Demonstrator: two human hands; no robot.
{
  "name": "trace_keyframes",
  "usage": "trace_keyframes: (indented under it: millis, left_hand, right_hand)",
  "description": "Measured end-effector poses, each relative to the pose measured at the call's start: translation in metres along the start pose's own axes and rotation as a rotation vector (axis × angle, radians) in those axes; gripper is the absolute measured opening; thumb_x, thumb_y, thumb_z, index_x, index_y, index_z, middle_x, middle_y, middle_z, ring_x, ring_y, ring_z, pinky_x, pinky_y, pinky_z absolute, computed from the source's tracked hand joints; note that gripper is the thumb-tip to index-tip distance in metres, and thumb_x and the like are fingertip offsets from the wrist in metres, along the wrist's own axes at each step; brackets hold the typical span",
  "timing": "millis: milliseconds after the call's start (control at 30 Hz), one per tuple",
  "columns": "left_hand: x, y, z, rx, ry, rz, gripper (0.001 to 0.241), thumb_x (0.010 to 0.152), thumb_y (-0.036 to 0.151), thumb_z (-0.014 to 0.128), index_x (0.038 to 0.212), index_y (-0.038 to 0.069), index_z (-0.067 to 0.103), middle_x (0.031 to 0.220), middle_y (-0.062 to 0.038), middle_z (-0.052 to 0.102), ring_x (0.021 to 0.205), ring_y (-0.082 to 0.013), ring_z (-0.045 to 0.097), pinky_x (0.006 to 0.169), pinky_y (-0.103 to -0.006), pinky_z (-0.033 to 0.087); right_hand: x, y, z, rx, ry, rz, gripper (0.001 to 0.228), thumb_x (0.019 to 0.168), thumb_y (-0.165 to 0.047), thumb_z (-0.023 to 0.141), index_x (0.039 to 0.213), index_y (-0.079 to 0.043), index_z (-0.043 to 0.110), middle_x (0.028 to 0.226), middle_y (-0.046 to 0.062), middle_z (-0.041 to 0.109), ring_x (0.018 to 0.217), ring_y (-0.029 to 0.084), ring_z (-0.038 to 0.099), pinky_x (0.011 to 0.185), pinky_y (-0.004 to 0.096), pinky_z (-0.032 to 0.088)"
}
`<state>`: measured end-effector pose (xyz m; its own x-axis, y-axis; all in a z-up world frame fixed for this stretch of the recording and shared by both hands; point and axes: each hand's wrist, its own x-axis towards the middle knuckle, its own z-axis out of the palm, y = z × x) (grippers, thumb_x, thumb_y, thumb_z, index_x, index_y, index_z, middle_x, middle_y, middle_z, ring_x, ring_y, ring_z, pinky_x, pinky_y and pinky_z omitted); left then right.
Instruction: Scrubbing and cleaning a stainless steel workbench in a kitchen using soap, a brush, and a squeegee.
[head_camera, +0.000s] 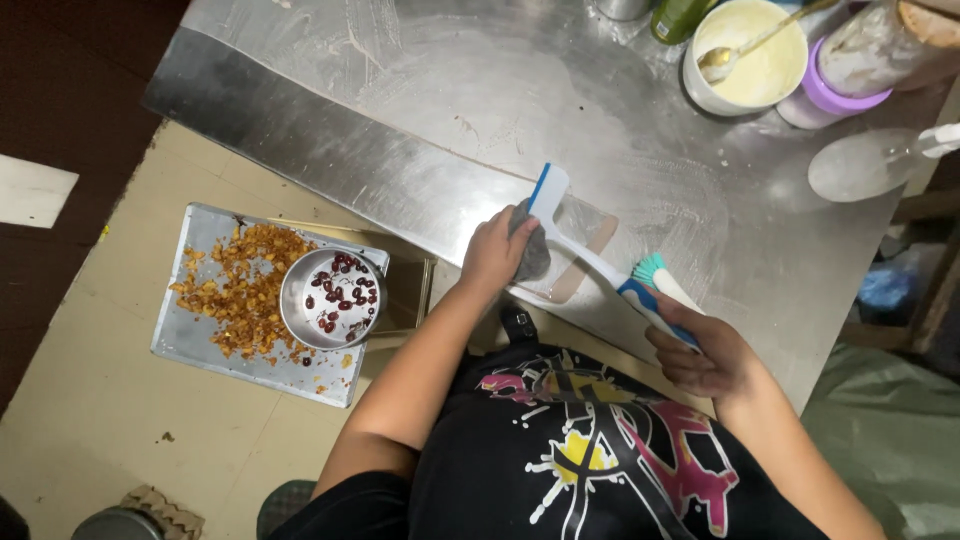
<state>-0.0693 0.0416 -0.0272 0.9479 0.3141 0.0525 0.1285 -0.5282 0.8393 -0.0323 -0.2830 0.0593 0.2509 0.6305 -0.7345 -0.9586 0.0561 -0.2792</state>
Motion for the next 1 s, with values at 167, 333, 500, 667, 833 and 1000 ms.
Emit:
trace_keyframes:
  millis: [167,333,500,667,833,1000]
  left_hand:
    - [0.006,-0.019,-0.002,0.083,-0.056,0.062,0.04,0.101,0.041,0.061,0.103,0.001,0.063,0.095,-0.021,0.071,0.087,-0.0396,0.065,0.079,-0.0481,0.051]
    - [0.007,-0.021,-0.016,-0.077,-0.052,-0.028,0.038,0.101,0.041,0.064,0.1,0.002,0.062,0.09,-0.019,0.07,0.083,-0.0355,0.07,0.074,-0.0413,0.054]
    - [0.006,-0.043,-0.025,-0.171,-0.067,-0.105,0.041,0.1,0.042,0.062,0.101,0.001,0.062,0.085,-0.016,0.072,0.079,-0.0287,0.072,0.072,-0.0398,0.056]
    - [-0.035,-0.11,-0.032,-0.127,0.169,-0.001,0.06,0.11,0.047,0.065,0.125,-0.011,0.058,0.111,-0.024,0.069,0.105,-0.0312,0.067,0.085,-0.0429,0.055]
    - [-0.104,-0.073,-0.099,-1.074,0.378,-0.948,0.069,0.104,0.059,0.047,0.133,-0.004,0.054,0.123,-0.034,0.054,0.112,-0.0533,0.048,0.084,-0.0629,0.039]
    - [-0.188,-0.148,-0.094,-1.574,0.596,-0.681,0.054,0.101,0.052,0.048,0.136,0.011,0.055,0.129,-0.012,0.066,0.117,-0.0297,0.065,0.1,-0.0468,0.053]
  right_hand:
    - [0.013,-0.007,-0.038,0.19,-0.339,-0.019,0.026,0.112,-0.027,0.039,0.134,-0.017,0.05,0.062,0.001,0.04,0.036,0.006,0.03,0.026,0.019,0.027]
    - [0.013,-0.019,-0.007,0.133,-0.179,-0.01,0.027,0.105,-0.03,0.041,0.125,-0.02,0.056,0.056,0.0,0.04,0.028,0.007,0.032,0.017,0.018,0.03]
    - [0.062,-0.025,-0.113,0.302,-0.566,0.174,0.03,0.119,-0.037,0.042,0.11,-0.011,0.053,0.065,0.001,0.046,0.041,0.007,0.037,0.034,0.02,0.035]
    - [0.055,-0.054,-0.037,0.208,-0.584,-0.114,0.027,0.119,-0.034,0.052,0.115,-0.008,0.057,0.072,0.007,0.055,0.047,0.013,0.045,0.04,0.023,0.04]
    - [0.098,-0.053,0.053,-0.8,-0.409,-0.751,0.048,0.11,-0.007,0.058,0.158,-0.009,0.049,0.103,0.018,0.065,0.086,0.03,0.064,0.072,0.041,0.052]
    - [0.154,-0.02,0.143,-1.877,-0.109,-1.098,0.049,0.103,-0.023,0.057,0.151,-0.015,0.048,0.113,0.019,0.067,0.098,0.04,0.065,0.082,0.05,0.053]
